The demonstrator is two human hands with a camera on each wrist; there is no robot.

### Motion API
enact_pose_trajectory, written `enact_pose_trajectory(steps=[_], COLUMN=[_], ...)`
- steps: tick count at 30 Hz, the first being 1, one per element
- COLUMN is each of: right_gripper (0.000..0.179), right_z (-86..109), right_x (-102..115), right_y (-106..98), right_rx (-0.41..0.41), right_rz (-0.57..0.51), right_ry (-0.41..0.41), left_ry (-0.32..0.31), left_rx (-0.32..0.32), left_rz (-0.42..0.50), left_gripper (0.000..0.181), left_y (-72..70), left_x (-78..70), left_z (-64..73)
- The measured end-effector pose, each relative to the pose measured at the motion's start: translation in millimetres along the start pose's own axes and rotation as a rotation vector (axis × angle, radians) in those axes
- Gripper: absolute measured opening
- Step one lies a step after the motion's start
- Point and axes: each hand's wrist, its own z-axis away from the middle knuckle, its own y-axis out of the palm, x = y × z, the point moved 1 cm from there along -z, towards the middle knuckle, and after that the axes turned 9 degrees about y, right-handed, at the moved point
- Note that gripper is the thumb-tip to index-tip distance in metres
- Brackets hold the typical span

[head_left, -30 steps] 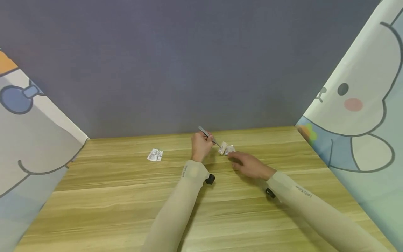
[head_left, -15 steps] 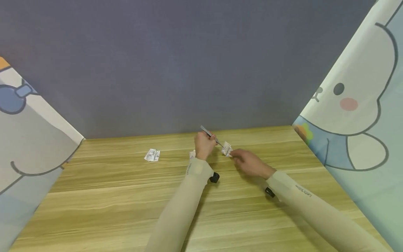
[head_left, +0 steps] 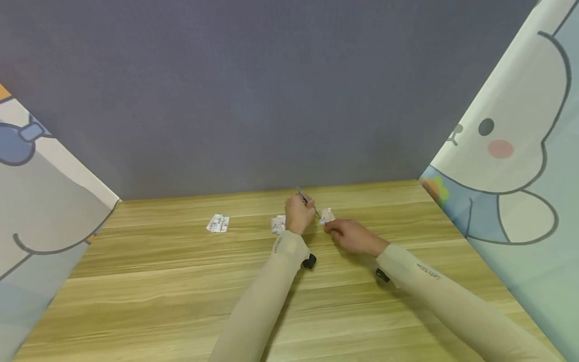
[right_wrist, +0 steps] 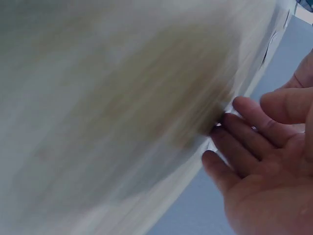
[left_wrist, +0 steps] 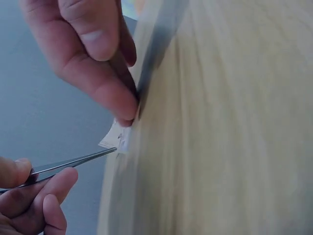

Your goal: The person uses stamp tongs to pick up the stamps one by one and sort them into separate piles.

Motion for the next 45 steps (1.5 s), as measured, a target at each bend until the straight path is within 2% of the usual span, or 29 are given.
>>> enact_pose_trajectory(steps=[6, 12, 18, 23, 26, 33, 38, 45], right_gripper=[0.028, 0.030, 0.029, 0.029, 0.029, 0.030, 0.029, 0.030], right_z=[-1.0, 1.9, 1.1, -0.9, -1.5, 0.8, 1.5, 2.3], right_x=[8, 9, 4, 3, 5, 5, 5, 5], right_y=[1, 0, -1, -3, -2, -1, -1, -2], right_rx=[0.018, 0.026, 0.018, 0.033, 0.040, 0.040, 0.032, 0.045], right_rz=[0.054, 0.076, 0.055, 0.023, 0.012, 0.008, 0.007, 0.008], right_ry=[-0.011, -0.017, -0.001, 0.014, 0.010, 0.007, 0.006, 0.025], left_ry=[0.013, -0.005, 0.006, -0.008, -0.021, -0.066, -0.117, -0.122], left_rx=[-0.034, -0.054, -0.070, -0.037, -0.021, -0.010, -0.017, -0.023], left_rz=[0.003, -0.002, -0.006, 0.005, 0.009, -0.018, -0.017, -0.066], left_gripper=[0.014, 0.015, 0.015, 0.015, 0.016, 0.016, 0.014, 0.014], left_y=[-22.8, -62.6, -104.4, -125.3, -130.4, -124.9, -122.8, -120.1], left_x=[5.8, 14.7, 21.8, 32.8, 40.5, 50.9, 53.8, 53.3], left_z=[1.3, 3.9, 8.7, 13.3, 15.2, 13.4, 13.1, 13.5])
